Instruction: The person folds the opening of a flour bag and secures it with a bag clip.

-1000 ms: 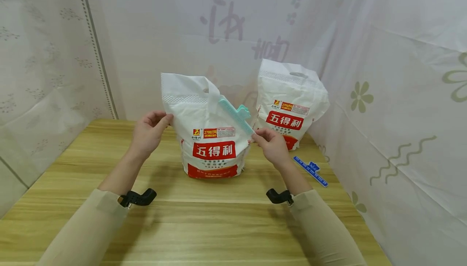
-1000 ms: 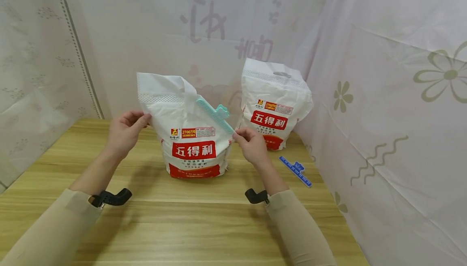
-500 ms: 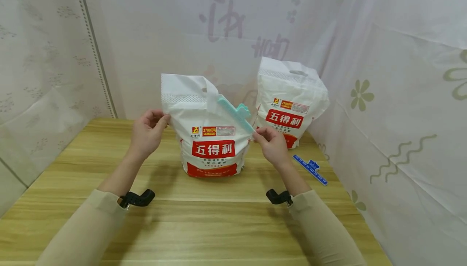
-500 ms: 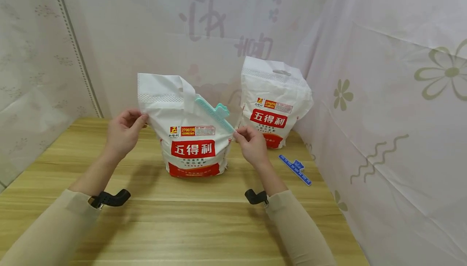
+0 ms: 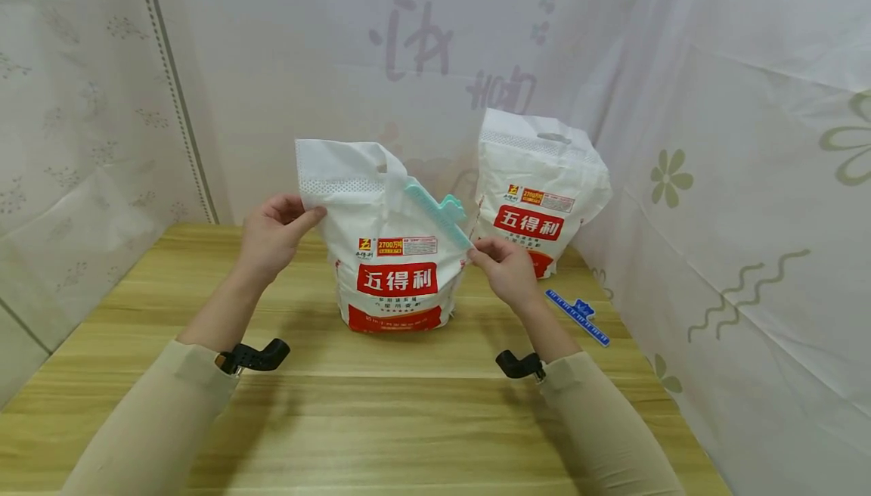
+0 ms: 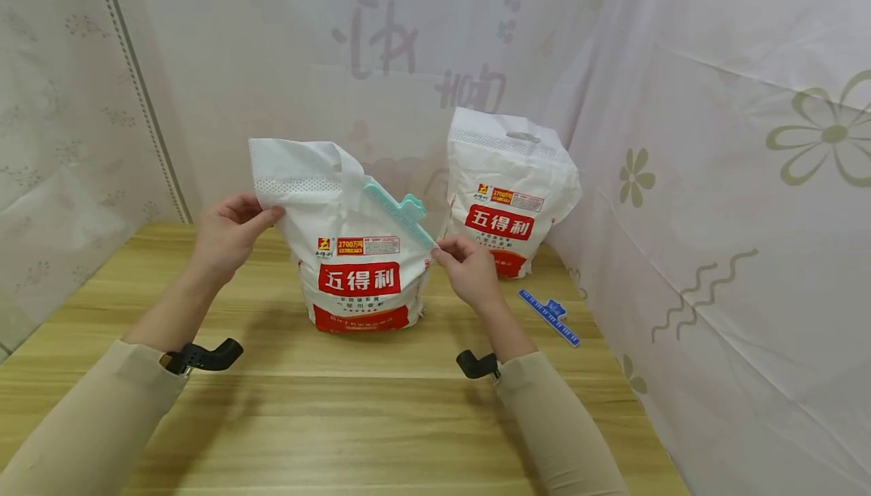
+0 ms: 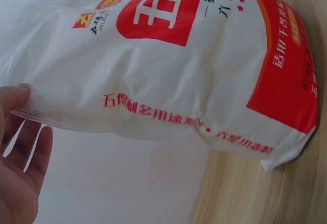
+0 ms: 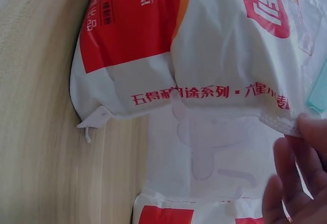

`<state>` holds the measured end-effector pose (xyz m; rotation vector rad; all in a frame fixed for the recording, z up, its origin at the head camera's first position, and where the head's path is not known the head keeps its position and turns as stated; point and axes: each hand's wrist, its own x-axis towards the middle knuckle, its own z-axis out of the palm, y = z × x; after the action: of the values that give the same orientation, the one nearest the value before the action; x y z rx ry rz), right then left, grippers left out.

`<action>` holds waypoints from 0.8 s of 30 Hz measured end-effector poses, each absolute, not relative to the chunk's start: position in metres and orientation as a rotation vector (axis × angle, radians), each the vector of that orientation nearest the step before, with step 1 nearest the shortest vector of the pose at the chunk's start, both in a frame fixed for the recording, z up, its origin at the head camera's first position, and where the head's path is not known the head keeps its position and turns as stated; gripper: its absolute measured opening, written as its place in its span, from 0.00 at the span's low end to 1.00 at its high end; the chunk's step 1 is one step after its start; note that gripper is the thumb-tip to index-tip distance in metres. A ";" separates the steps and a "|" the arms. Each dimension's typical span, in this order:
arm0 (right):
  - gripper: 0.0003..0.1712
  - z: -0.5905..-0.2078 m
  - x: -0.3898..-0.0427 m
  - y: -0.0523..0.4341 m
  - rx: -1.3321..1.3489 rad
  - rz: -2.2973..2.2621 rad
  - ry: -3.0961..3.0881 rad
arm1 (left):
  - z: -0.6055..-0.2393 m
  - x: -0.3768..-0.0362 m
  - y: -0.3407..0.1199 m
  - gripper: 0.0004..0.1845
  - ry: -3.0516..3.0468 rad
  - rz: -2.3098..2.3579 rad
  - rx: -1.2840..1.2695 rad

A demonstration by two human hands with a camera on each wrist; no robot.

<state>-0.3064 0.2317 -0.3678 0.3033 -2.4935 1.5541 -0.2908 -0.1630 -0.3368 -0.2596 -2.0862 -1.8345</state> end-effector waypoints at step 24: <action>0.14 -0.370 -0.308 0.231 0.270 1.638 -2.464 | -0.336 -0.293 -0.162 0.22 -2.150 -1.934 -0.267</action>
<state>-0.3081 0.2310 -0.3699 0.2696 -2.4635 1.6381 -0.2926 -0.1619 -0.3364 -0.2672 -2.1505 -1.9345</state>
